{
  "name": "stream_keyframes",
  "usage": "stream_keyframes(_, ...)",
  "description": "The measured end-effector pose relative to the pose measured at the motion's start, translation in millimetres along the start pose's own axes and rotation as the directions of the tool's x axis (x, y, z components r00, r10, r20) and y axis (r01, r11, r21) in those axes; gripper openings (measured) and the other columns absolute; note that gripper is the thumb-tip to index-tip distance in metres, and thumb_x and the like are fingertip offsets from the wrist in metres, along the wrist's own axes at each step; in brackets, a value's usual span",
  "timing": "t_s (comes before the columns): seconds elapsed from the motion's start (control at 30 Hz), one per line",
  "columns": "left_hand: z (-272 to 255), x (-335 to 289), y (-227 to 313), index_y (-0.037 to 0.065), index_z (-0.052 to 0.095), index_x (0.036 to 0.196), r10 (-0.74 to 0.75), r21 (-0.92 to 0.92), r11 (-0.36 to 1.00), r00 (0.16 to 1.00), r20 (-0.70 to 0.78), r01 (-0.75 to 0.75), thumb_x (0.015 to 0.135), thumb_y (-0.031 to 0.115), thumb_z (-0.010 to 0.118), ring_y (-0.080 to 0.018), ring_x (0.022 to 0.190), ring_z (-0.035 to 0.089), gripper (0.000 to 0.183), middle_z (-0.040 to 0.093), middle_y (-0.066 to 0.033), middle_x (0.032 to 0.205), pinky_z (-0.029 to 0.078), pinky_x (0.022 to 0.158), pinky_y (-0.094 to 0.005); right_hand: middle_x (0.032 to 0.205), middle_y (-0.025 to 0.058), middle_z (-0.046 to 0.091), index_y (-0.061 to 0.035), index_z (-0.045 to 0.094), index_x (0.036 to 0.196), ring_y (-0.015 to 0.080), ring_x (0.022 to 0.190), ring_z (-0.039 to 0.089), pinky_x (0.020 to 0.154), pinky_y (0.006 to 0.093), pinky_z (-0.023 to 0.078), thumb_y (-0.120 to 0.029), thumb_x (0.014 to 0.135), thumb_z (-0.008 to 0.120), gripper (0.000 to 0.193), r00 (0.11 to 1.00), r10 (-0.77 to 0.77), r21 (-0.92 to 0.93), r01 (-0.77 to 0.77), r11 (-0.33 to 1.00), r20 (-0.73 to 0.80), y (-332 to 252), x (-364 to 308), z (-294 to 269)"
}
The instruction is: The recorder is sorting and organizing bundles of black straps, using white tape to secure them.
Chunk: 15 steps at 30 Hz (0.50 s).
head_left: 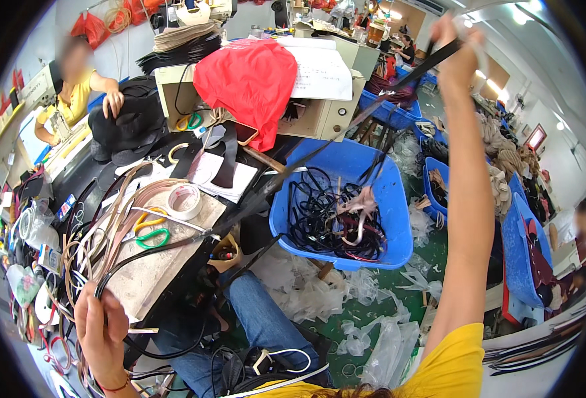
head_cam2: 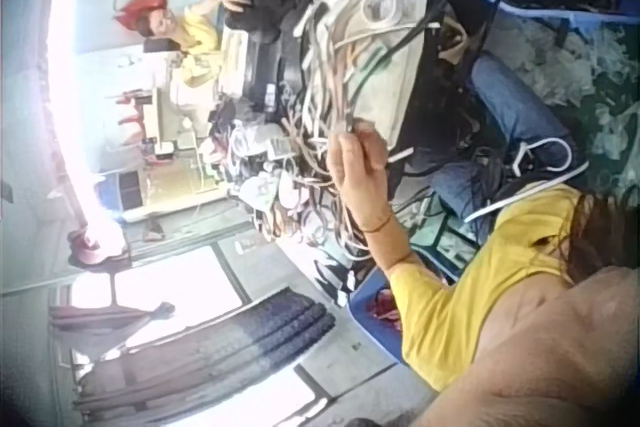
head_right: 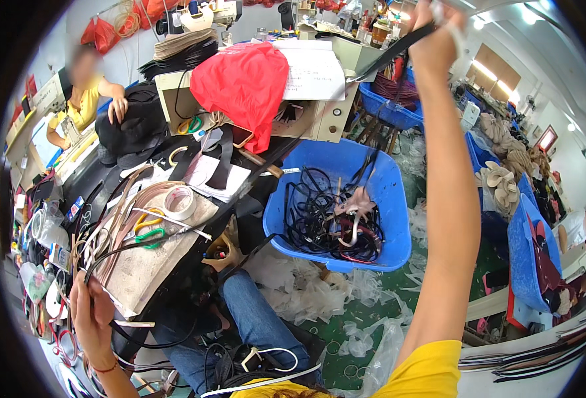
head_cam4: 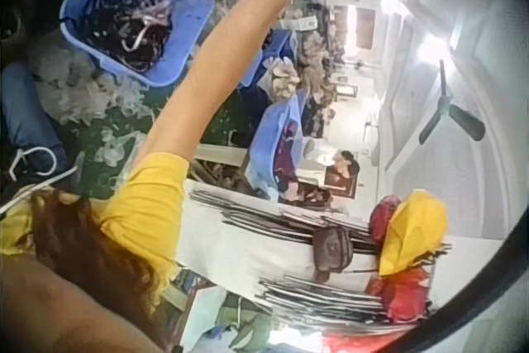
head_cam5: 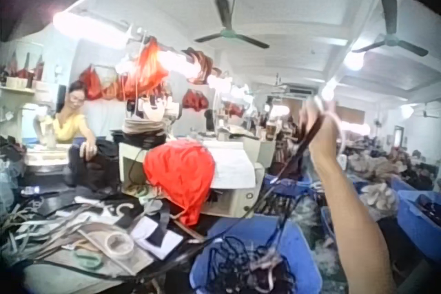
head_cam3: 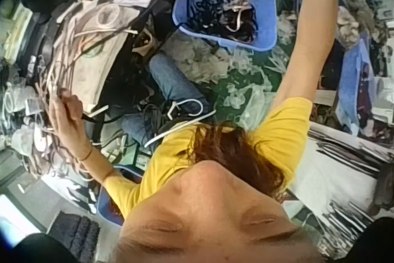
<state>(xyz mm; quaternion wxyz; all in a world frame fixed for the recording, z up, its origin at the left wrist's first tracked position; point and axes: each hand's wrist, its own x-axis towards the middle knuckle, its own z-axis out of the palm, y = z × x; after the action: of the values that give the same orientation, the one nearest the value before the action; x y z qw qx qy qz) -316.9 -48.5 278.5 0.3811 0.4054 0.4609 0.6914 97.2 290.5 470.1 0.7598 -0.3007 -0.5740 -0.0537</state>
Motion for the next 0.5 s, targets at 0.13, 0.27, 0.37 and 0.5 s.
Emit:
stream_keyframes(0.13,12.5,22.1,0.7,-0.002,0.043,0.132,-0.035,-0.229,0.970,0.975,0.219,0.086,0.101,0.034,0.036,-0.0041,0.045,0.031,0.048,0.058,-0.0060,0.083,0.027,0.041,-0.0165,0.080,0.0072,0.055,-0.0049,0.049,0.109,0.0114,0.068,0.053,0.055,0.0241,0.043,-0.015,0.090,0.056,0.022,0.825,-0.279,0.113,0.257,0.960,0.492,-121.7,-37.9,30.0)
stream_keyframes(0.27,109.3,60.4,10.9,-0.001,0.027,0.140,0.069,-0.154,0.988,0.965,0.251,-0.031,0.100,0.036,0.036,-0.0022,0.050,0.036,0.055,0.054,-0.0186,0.126,0.028,0.042,-0.0141,0.067,0.0106,0.058,-0.0097,0.050,0.103,0.0300,0.058,0.061,0.051,0.0407,0.046,-0.011,0.081,0.059,0.024,0.548,-0.388,-0.013,0.589,0.808,0.741,-112.8,-126.0,50.7)
stream_keyframes(0.37,145.4,65.4,14.3,0.000,0.052,0.120,-0.177,-0.157,0.961,0.945,0.276,0.226,0.096,0.035,0.048,-0.0039,0.046,0.034,0.042,0.057,-0.0017,0.082,0.027,0.042,-0.0182,0.064,0.0125,0.061,-0.0041,0.047,0.098,0.0278,0.049,0.061,0.040,0.0344,0.045,-0.020,0.081,0.060,0.027,0.364,-0.595,0.171,0.736,0.655,0.717,-148.1,-169.9,57.3)
stream_keyframes(0.5,100.6,76.4,16.8,0.010,0.055,0.086,-0.286,-0.074,0.928,0.827,0.485,0.365,0.096,0.030,0.051,-0.0023,0.043,0.029,0.022,0.036,0.0091,0.055,0.020,0.041,-0.0199,0.066,0.0133,0.061,-0.0114,0.045,0.103,0.0344,0.061,0.063,0.048,0.0431,0.047,-0.017,0.082,0.064,0.028,0.513,-0.161,-0.019,0.328,0.945,0.843,-97.7,-198.7,54.7)
